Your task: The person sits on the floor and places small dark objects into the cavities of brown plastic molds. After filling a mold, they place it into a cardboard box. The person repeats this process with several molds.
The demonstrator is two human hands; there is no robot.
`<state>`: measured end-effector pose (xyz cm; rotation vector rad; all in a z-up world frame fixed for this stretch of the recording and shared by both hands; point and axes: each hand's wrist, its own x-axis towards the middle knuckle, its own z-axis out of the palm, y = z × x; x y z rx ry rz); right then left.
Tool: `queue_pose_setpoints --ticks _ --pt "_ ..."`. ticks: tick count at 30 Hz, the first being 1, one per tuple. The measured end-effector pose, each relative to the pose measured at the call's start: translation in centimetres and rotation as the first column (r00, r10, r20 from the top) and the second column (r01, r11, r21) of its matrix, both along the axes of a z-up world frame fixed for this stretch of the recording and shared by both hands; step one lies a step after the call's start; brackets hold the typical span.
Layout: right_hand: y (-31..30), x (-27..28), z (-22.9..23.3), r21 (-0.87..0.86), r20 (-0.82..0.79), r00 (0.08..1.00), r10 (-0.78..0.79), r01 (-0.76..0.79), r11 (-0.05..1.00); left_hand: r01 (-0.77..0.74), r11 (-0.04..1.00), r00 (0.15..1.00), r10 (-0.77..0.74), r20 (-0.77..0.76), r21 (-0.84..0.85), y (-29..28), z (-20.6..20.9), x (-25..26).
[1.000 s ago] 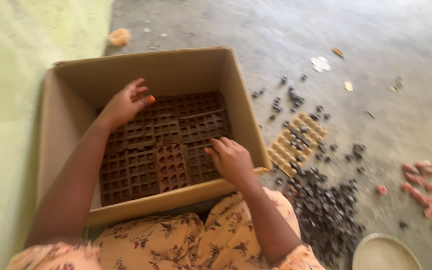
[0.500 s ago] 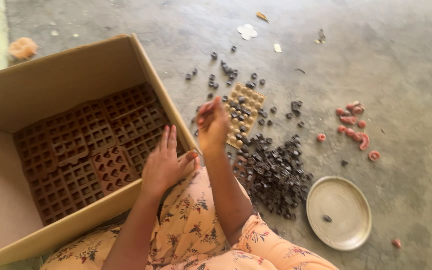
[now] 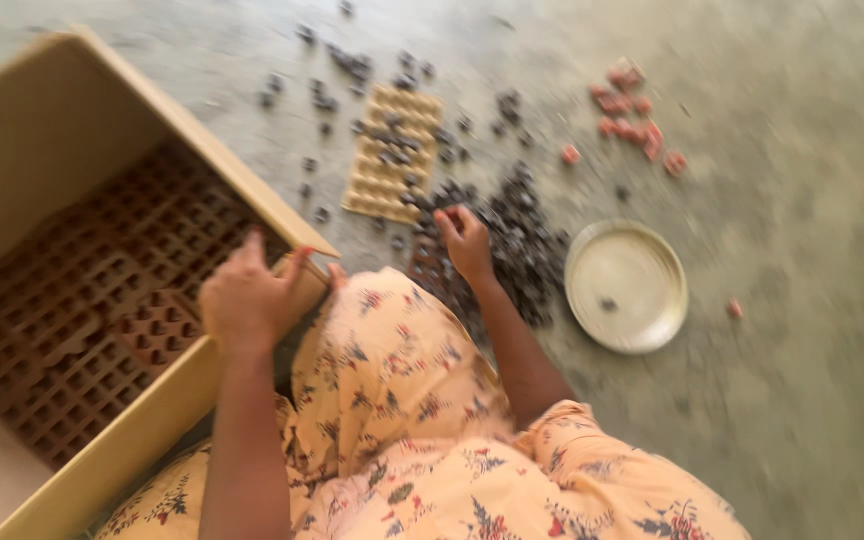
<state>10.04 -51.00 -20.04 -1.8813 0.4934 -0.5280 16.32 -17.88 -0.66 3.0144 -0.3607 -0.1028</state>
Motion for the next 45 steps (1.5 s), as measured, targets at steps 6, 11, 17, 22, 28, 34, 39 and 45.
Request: queue_pose_setpoints --ticks 6,11,17,22,28,34,39,45 --pt "-10.3 -20.5 -5.4 -0.370 -0.257 0.863 -0.435 0.328 0.869 -0.080 0.995 0.994 0.084 -0.075 0.053 -0.5 0.4 -1.0" --pt "-16.8 -29.7 -3.8 -0.569 -0.245 0.528 -0.813 0.601 0.562 -0.098 0.995 0.986 0.100 -0.130 0.025 -0.3 -0.1 -0.9" --pt "-18.0 -30.2 -2.7 0.320 -0.516 0.408 -0.753 0.907 0.273 -0.059 0.998 0.998 0.058 -0.009 -0.010 0.2 -0.7 -2.0" --pt "-19.6 -30.3 -4.7 0.692 -0.441 0.552 -0.708 0.711 0.123 -0.069 0.997 0.997 0.068 -0.037 -0.035 0.1 -0.8 -2.1" --pt "-20.8 -30.8 -3.2 0.817 -0.365 0.793 -0.487 0.524 0.241 -0.087 0.994 0.996 0.086 -0.021 -0.062 0.0 -0.7 -2.1" --pt "-19.2 -29.1 0.6 0.447 -0.172 0.797 -0.579 0.587 0.675 -0.082 0.995 0.996 0.081 -0.025 -0.052 0.0 -0.6 -2.0" --pt "-19.4 -26.8 2.1 0.070 -0.067 0.824 -0.563 0.567 0.821 -0.121 0.992 0.978 0.115 -0.174 -0.025 0.0 -1.1 -1.7" --pt "-18.8 -24.3 3.6 -0.434 -0.160 0.791 -0.590 0.480 0.762 -0.060 0.998 0.998 0.060 -0.010 -0.018 0.1 -1.6 -1.6"
